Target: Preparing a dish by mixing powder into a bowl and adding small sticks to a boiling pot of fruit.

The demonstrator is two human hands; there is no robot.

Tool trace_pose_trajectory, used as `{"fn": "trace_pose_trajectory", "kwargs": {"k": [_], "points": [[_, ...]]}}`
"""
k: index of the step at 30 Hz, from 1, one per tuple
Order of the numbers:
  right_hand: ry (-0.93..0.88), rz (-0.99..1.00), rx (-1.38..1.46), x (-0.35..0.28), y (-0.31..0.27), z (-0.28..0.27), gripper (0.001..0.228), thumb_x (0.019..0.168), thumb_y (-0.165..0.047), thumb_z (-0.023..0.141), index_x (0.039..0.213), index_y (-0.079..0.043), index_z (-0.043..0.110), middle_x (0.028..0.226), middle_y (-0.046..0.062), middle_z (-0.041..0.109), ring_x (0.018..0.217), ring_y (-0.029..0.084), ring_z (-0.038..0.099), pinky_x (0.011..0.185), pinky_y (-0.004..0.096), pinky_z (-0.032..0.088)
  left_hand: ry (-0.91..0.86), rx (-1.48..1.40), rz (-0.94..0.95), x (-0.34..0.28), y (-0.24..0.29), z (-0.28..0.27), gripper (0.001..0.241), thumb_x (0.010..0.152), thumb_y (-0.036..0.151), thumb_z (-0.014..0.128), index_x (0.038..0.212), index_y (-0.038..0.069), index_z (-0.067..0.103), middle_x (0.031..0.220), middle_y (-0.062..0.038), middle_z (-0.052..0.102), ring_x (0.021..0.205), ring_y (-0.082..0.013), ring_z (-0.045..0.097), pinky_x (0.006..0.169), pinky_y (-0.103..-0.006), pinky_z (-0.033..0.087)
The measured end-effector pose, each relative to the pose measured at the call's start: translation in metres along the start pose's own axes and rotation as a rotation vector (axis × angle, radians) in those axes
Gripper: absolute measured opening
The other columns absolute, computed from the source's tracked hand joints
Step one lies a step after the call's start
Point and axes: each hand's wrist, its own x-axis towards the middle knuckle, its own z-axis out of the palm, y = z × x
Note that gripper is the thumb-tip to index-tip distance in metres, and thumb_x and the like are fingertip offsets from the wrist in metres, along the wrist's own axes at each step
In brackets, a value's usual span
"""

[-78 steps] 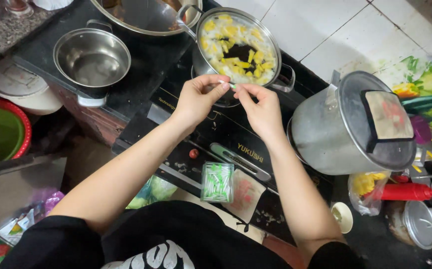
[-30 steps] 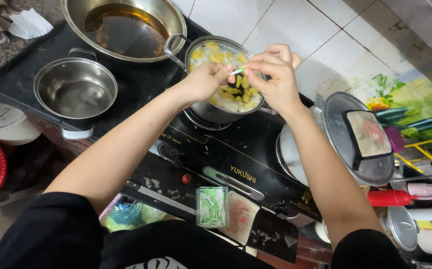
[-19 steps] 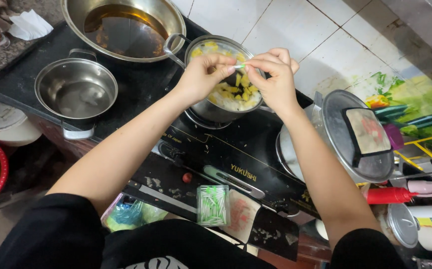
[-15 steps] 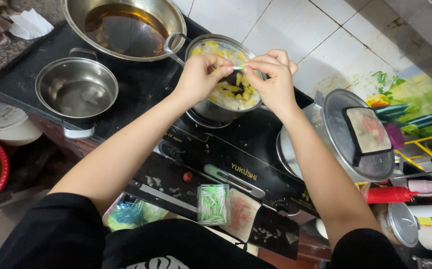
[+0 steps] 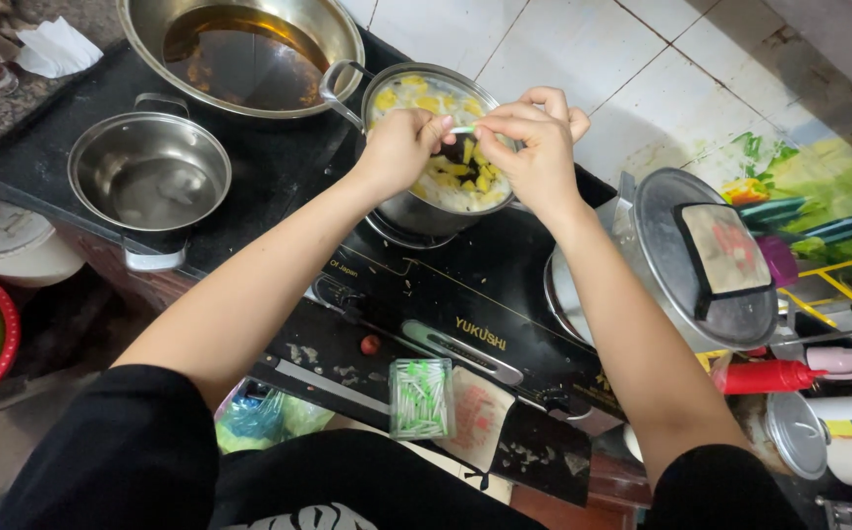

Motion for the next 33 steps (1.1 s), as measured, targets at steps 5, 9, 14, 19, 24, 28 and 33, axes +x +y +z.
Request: {"fn": "trace_pose_trajectory", "kwargs": {"k": [5, 9, 14, 19, 24, 28, 33], "points": [[0.010, 0.063, 0.066, 0.000, 0.005, 0.004, 0.011, 0.092, -0.023, 0.079, 0.097, -0.013, 0.082, 0.106, -0.007, 0.077, 0.116, 0.016, 0.049, 0.104, 0.039, 0.021, -0.036, -0.021, -0.017, 0.009, -0.011, 0.006, 0.049, 0.104, 0.046, 0.053, 0.081, 0.008, 0.073, 0.065, -0.004, 0.064, 0.062, -0.0164, 0.059, 0.064, -0.0331, 0.050], [0.005, 0.126, 0.113, 0.001, 0.014, 0.009, 0.011, 0.090, -0.021, 0.079, 0.095, -0.012, 0.082, 0.103, -0.006, 0.077, 0.115, 0.017, 0.053, 0.105, 0.037, 0.030, -0.057, -0.027, -0.070, 0.010, -0.011, 0.004, 0.053, 0.104, 0.051, 0.051, 0.079, 0.009, 0.072, 0.065, -0.004, 0.065, 0.063, -0.0159, 0.061, 0.064, -0.0326, 0.050], [-0.010, 0.198, 0.209, 0.005, 0.044, 0.016, 0.010, 0.089, -0.018, 0.078, 0.094, -0.010, 0.081, 0.102, -0.003, 0.077, 0.113, 0.018, 0.058, 0.102, 0.034, 0.043, -0.029, 0.099, -0.082, 0.012, -0.010, -0.007, 0.052, 0.102, 0.052, 0.047, 0.081, 0.013, 0.074, 0.068, -0.003, 0.068, 0.071, -0.0212, 0.066, 0.082, -0.0430, 0.044], [-0.248, 0.476, 0.448, 0.016, 0.065, 0.032, 0.009, 0.089, -0.022, 0.077, 0.095, -0.016, 0.079, 0.101, -0.001, 0.076, 0.107, 0.019, 0.061, 0.098, 0.035, 0.047, -0.021, 0.352, -0.063, 0.016, -0.007, -0.015, 0.049, 0.103, 0.050, 0.050, 0.080, 0.015, 0.076, 0.072, -0.006, 0.070, 0.076, -0.0292, 0.066, 0.097, -0.0471, 0.034], [-0.170, 0.044, -0.302, 0.008, 0.062, 0.039, 0.008, 0.078, -0.021, 0.084, 0.082, -0.014, 0.084, 0.103, 0.005, 0.064, 0.112, 0.033, 0.043, 0.103, 0.045, 0.026, 0.104, 0.553, 0.197, 0.021, -0.006, -0.020, 0.029, 0.093, 0.037, 0.072, 0.079, 0.012, 0.079, 0.073, -0.012, 0.072, 0.074, -0.0327, 0.065, 0.087, -0.0474, 0.031], [-0.147, 0.067, -0.235, -0.002, 0.067, 0.043, 0.008, 0.082, -0.024, 0.084, 0.085, -0.017, 0.084, 0.104, 0.003, 0.063, 0.113, 0.032, 0.042, 0.102, 0.045, 0.023, 0.071, 0.546, 0.216, 0.022, -0.007, -0.022, 0.017, 0.088, 0.029, 0.078, 0.080, 0.014, 0.080, 0.075, -0.011, 0.073, 0.075, -0.0299, 0.067, 0.086, -0.0475, 0.031], [-0.079, 0.205, -0.176, -0.016, 0.063, 0.046, 0.011, 0.080, -0.030, 0.084, 0.083, -0.019, 0.082, 0.107, 0.003, 0.065, 0.112, 0.028, 0.046, 0.097, 0.043, 0.023, 0.081, 0.547, 0.254, 0.032, -0.027, -0.015, 0.002, 0.078, 0.017, 0.079, 0.076, 0.016, 0.079, 0.081, -0.004, 0.076, 0.081, -0.0242, 0.069, 0.086, -0.0467, 0.031]]}}
